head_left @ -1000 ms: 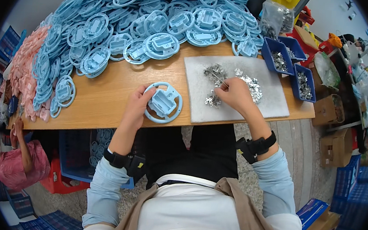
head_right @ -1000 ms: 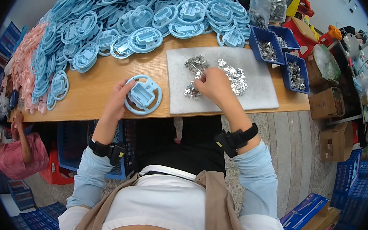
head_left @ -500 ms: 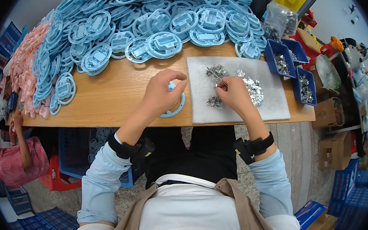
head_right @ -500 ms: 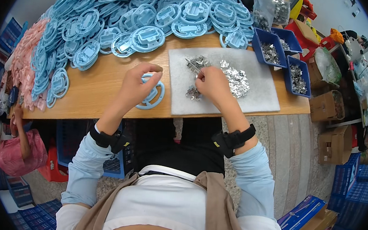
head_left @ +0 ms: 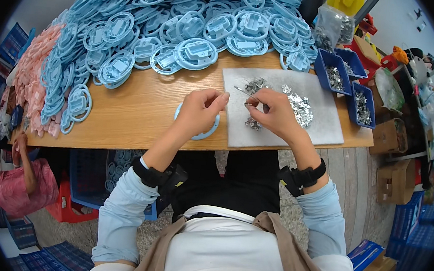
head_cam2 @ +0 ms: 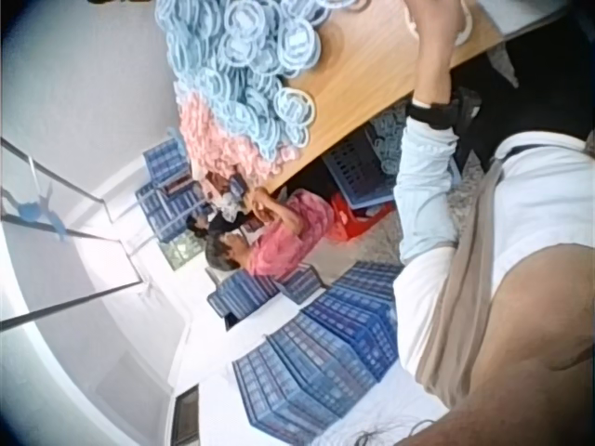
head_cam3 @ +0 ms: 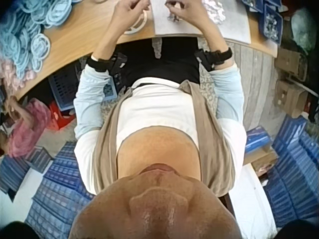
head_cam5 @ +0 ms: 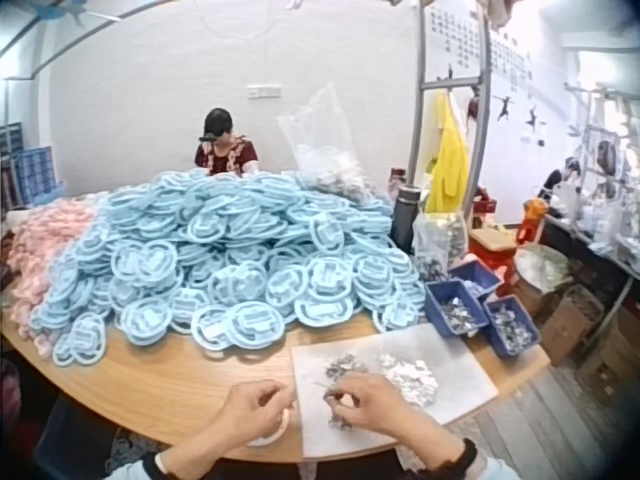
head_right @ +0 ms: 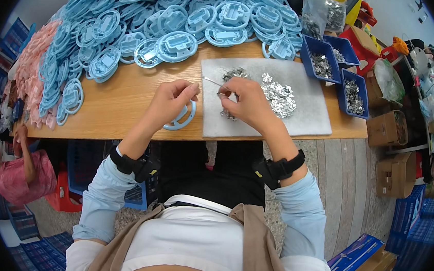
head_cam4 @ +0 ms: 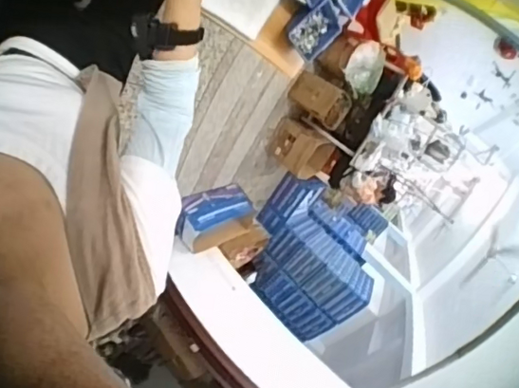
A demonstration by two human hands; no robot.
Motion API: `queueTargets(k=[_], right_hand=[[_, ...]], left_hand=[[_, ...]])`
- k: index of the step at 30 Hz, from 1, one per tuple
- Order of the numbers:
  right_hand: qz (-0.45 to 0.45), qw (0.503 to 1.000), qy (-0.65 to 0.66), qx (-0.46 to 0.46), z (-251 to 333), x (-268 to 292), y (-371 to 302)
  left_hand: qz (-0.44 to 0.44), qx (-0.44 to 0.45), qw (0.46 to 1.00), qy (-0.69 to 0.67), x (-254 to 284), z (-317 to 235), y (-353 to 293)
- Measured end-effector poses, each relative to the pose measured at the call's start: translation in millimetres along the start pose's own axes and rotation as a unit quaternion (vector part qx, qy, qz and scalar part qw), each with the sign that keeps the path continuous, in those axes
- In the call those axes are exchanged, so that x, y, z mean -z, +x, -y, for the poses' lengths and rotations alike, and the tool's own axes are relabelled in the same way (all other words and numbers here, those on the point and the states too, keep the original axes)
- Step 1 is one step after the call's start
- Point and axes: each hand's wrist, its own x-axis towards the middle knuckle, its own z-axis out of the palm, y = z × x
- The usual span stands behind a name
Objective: Manually assembling small metal pins or screws into a circular blue plastic housing unit.
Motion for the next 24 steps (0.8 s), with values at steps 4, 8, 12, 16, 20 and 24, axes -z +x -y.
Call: queueTargets(k=[4,8,12,16,20,24], right_hand=[[0.021,0.998,0.059,0.009,21,1,6],[0.030,0.995,0.088,0.028,22,-1,11],[0.018,0.989,0.138,-0.055,27,-2,9],[-0.055,0.986,0.111,-0.112,27,-11,3],[-0.109,0.974,0.145,-0.134,30,-30,0],[-0.135,0.951,0.240,-0.142,26,-44,-1]], left_hand=[[0.134,0.176,0.953,-0.206,1,-18,1],[0.195,0.163,0.918,-0.305,-4,-12,0],[0.156,0.139,0.904,-0.373,-10,-1,-3],[0.015,0.086,0.917,-0.390,-23,2,-3],[-0.068,0.047,0.914,-0.398,-36,0,-9],[-0.119,-0.004,0.930,-0.348,-40,-4,-16]])
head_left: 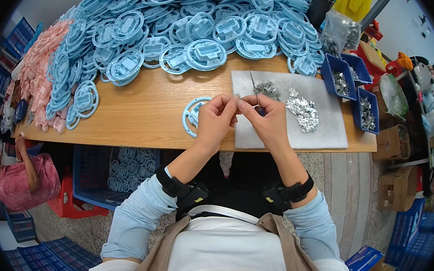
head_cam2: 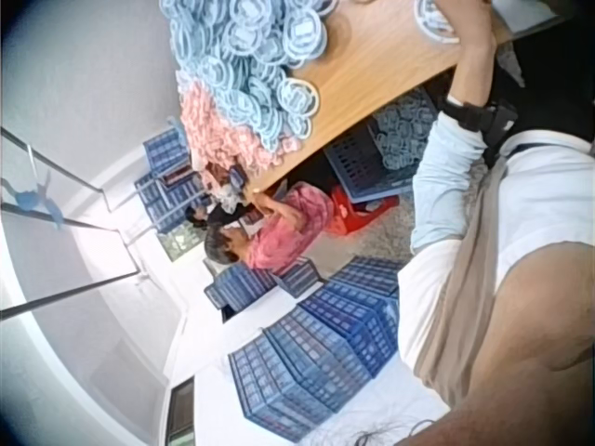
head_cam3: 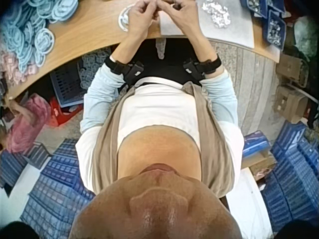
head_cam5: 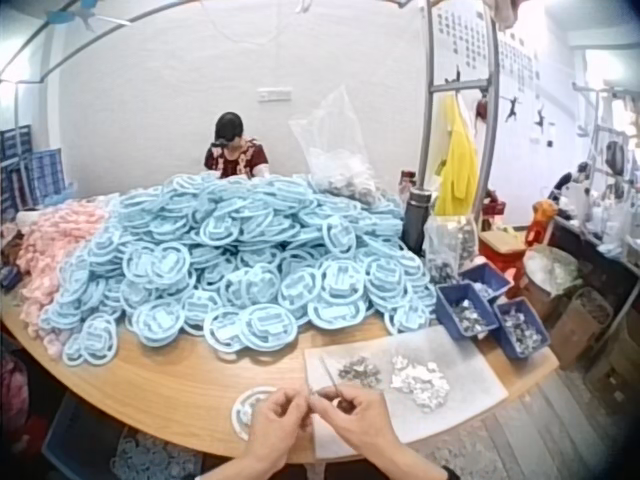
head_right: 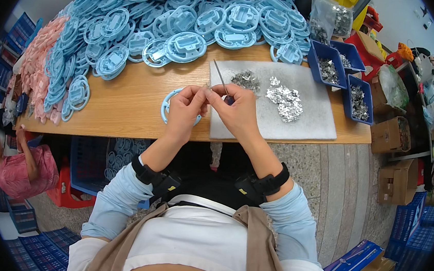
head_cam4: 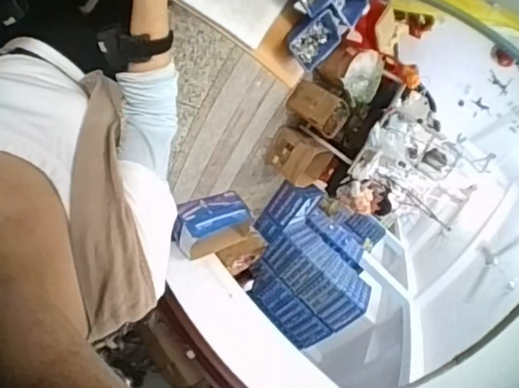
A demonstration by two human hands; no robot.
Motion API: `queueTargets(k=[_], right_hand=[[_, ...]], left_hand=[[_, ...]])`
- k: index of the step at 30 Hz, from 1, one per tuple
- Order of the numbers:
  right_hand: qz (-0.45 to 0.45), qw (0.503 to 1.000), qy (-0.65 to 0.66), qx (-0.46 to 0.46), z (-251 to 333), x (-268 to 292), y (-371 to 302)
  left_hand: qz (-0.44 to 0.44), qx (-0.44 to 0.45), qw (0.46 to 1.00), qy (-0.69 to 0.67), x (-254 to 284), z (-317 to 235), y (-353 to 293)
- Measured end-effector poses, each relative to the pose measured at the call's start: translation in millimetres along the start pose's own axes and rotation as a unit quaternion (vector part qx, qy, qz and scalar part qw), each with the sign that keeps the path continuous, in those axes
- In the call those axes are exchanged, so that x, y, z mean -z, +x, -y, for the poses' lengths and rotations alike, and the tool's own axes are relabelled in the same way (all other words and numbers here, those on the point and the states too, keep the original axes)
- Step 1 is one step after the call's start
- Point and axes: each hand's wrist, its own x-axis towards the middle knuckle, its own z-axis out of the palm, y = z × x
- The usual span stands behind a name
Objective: Manually assembling small metal pins or screws into a circular blue plastic housing unit.
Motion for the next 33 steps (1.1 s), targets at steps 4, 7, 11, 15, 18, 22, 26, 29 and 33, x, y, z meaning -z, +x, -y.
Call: queueTargets(k=[4,7,11,15,18,22,26,29,33], right_hand=[[-0.007,0.999,0.031,-0.023,3,-2,-2],[0.017,0.999,-0.025,-0.023,8,4,-1],[0.061,0.996,-0.059,-0.013,17,4,-1],[0.078,0.995,-0.011,-0.053,13,6,2],[0.097,0.988,0.044,-0.115,19,6,2],[0.130,0.967,0.097,-0.195,23,7,4],[0.143,0.964,0.084,-0.207,21,2,10],[0.145,0.983,-0.004,-0.112,15,-10,20],[0.165,0.977,-0.130,0.037,-11,-25,38]], left_hand=[[0.021,-0.003,0.999,0.035,4,-2,-1],[0.027,0.053,0.997,0.040,8,-12,-2],[0.063,0.040,0.993,0.086,17,-15,1],[0.068,0.045,0.994,0.068,20,-15,0],[0.053,0.056,0.996,0.040,21,-12,-3],[0.045,0.053,0.997,0.019,25,-7,-5],[0.046,0.040,0.998,0.034,33,-10,-6],[0.034,0.007,0.989,0.143,58,-21,3],[0.029,-0.034,0.970,0.237,93,-35,14]])
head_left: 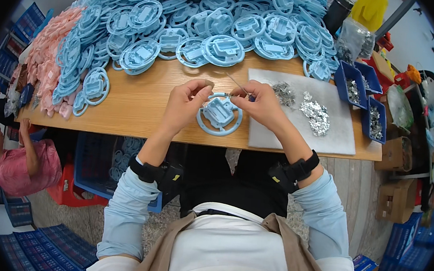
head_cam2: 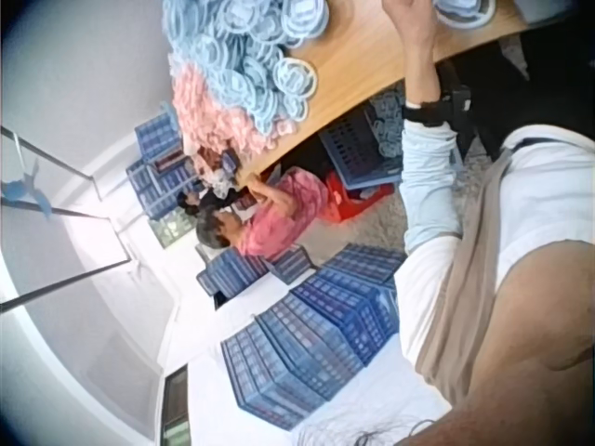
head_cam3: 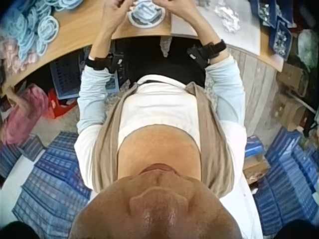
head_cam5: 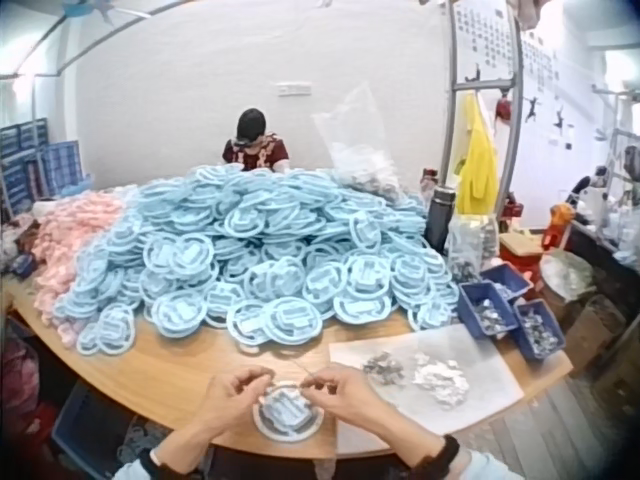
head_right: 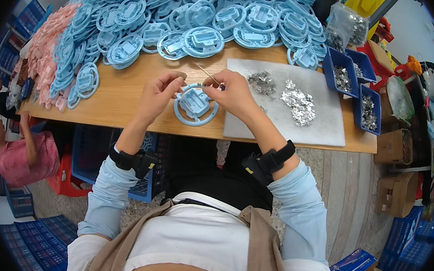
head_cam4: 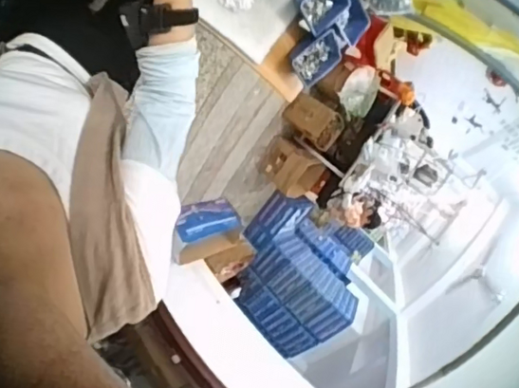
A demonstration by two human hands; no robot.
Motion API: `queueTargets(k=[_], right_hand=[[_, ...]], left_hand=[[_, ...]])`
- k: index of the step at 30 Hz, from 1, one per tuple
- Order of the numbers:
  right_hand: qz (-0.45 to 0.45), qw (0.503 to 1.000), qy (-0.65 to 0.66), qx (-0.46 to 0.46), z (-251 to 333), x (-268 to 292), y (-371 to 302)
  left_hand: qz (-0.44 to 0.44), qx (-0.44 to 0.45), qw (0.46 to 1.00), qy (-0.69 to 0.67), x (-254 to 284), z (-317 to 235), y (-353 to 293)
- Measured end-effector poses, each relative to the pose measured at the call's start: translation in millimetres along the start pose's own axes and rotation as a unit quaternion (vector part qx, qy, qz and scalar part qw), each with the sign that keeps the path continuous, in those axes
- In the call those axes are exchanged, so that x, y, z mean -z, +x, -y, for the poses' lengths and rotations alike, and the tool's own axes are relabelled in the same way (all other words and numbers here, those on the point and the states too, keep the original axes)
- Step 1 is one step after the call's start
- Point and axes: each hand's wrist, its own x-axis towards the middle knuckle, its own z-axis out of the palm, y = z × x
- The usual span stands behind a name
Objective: Manually assembling small metal pins or screws into a circular blue plastic housing unit.
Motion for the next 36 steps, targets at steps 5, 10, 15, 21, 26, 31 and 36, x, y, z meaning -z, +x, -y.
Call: queueTargets(k=[5,10,15,21,26,31,36], right_hand=[[0.032,0.999,0.014,-0.036,-1,-12,9],[0.033,0.992,0.014,-0.119,7,5,3],[-0.038,0.989,0.091,-0.112,0,10,-2],[-0.051,0.970,0.170,-0.164,8,16,-14],[-0.066,0.955,0.221,-0.185,13,29,-25],[-0.113,0.967,0.186,-0.130,25,44,-29],[-0.034,0.998,0.008,-0.049,15,37,-25]], left_hand=[[-0.023,-0.026,0.999,0.038,7,17,4],[-0.030,-0.022,0.994,0.107,9,13,4],[0.034,-0.112,0.910,0.397,-1,-8,1],[0.092,0.013,0.890,0.445,-9,-17,13],[0.051,-0.077,0.922,0.375,-24,-24,18],[0.067,-0.236,0.950,0.194,-58,-14,42],[0.001,-0.176,0.966,0.191,-10,-16,34]])
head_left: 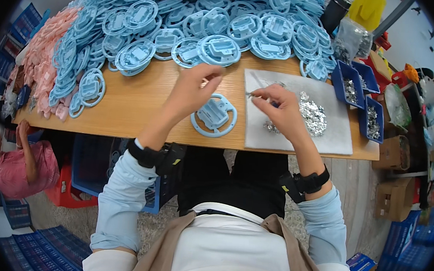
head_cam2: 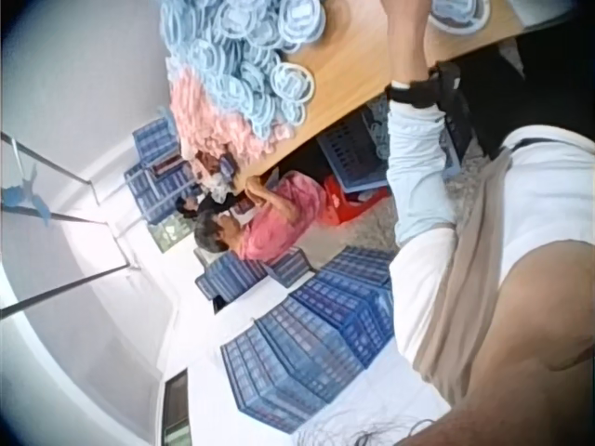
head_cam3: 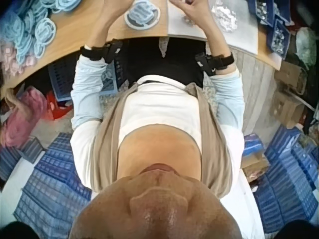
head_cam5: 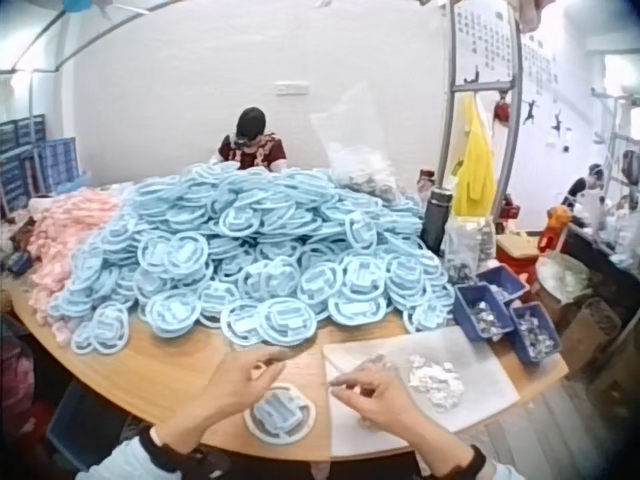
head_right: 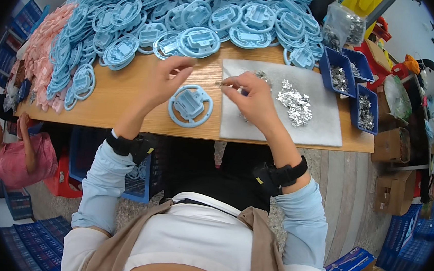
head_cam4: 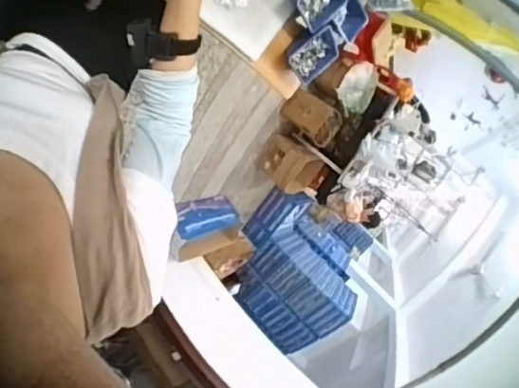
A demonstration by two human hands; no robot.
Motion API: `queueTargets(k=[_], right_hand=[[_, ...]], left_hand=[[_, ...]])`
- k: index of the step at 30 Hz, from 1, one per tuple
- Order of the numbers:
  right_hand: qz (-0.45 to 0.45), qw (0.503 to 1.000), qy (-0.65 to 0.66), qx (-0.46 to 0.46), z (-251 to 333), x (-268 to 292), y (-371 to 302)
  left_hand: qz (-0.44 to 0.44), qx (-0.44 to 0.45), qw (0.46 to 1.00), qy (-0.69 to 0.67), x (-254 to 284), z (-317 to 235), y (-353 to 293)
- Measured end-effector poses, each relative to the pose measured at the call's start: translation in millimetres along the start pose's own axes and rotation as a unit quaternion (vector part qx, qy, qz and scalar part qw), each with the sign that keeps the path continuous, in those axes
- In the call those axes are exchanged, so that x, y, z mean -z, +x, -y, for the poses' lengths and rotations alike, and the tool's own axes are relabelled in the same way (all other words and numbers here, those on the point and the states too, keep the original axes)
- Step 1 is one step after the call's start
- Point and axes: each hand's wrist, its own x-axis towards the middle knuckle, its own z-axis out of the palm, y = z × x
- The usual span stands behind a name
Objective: Manually assembling small metal pins or screws into a circular blue plastic housing unit.
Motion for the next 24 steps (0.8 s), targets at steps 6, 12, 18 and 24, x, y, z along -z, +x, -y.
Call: queueTargets(k=[6,12,18,24], right_hand=[[0.090,0.990,-0.052,0.093,-13,-51,25],[0.151,0.974,-0.115,0.123,-12,-62,42],[0.174,0.961,-0.145,0.161,-14,-61,50],[0.176,0.959,-0.150,0.162,-16,-59,52]], left_hand=[[0.007,0.037,0.998,0.053,25,1,-41],[-0.042,0.054,0.995,0.075,14,6,-64],[-0.026,0.031,0.987,0.153,-3,1,-66],[-0.020,-0.007,0.988,0.156,-12,9,-64]])
